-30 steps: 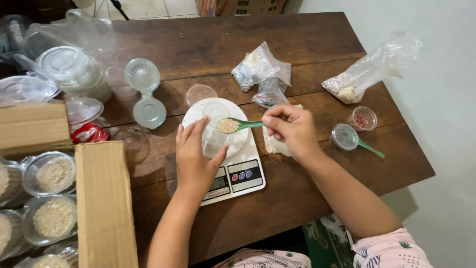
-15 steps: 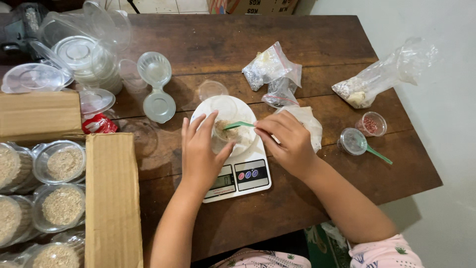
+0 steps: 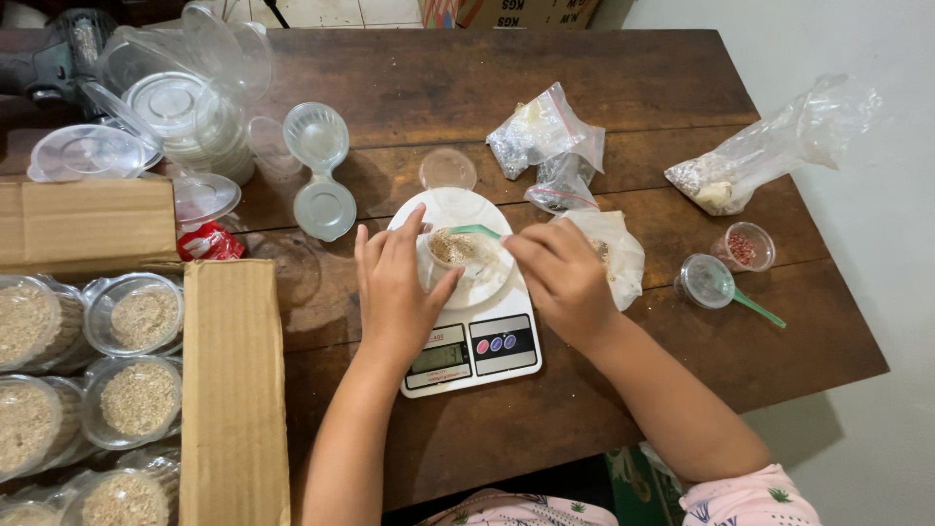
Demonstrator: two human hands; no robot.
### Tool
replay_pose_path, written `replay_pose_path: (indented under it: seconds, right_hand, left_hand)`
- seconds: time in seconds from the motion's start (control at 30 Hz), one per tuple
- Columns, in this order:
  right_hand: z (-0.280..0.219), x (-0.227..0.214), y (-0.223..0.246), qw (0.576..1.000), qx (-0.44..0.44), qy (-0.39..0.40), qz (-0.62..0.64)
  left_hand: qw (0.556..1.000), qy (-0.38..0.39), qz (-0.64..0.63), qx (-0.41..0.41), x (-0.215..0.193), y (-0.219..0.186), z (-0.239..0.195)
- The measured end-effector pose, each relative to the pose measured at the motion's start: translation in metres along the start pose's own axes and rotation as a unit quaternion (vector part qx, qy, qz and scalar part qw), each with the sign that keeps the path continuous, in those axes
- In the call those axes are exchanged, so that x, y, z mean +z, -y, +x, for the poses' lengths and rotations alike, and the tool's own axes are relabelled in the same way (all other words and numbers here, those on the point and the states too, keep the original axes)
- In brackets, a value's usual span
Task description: The person places a small plastic container on a digital scale and uses a green spoon to scoop grains from a plastic bag into the container. They repeatedly add and remove grains to reach a target weight, then set the filled container aside.
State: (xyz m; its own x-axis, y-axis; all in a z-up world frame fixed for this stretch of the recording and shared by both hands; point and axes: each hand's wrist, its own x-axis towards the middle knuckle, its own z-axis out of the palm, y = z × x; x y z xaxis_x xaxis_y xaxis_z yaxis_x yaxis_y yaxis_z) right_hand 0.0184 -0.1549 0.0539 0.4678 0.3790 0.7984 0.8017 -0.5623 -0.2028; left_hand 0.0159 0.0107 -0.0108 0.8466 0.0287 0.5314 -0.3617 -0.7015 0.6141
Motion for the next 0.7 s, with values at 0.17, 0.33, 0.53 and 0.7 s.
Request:
replay_pose_path:
  seconds: [0.17, 0.33, 0.53, 0.7]
  right_hand:
    - [-0.005, 0.003, 0.001, 0.999, -0.021, 0.008, -0.033]
    - [-0.011, 0.001, 0.000, 0.999, -0.026, 0.009, -0.023]
    - [-0.010, -0.043, 0.005, 0.994, 0.066, -0.086, 0.002]
    - [-0.041, -0.094, -0.011, 0.977, 0.134, -0.156, -0.048]
  left_hand:
    - [1.000, -0.006, 0.011, 0.000, 0.003, 0.002, -0.001]
    - [1.000, -0.008, 0.012, -0.006, 0.002, 0.001, -0.002]
    - [0.999, -0.032, -0.016, 0.010, -0.010, -0.009, -0.002]
    - [0.983, -0.152, -0.046, 0.089, -0.018, -0.021, -0.011]
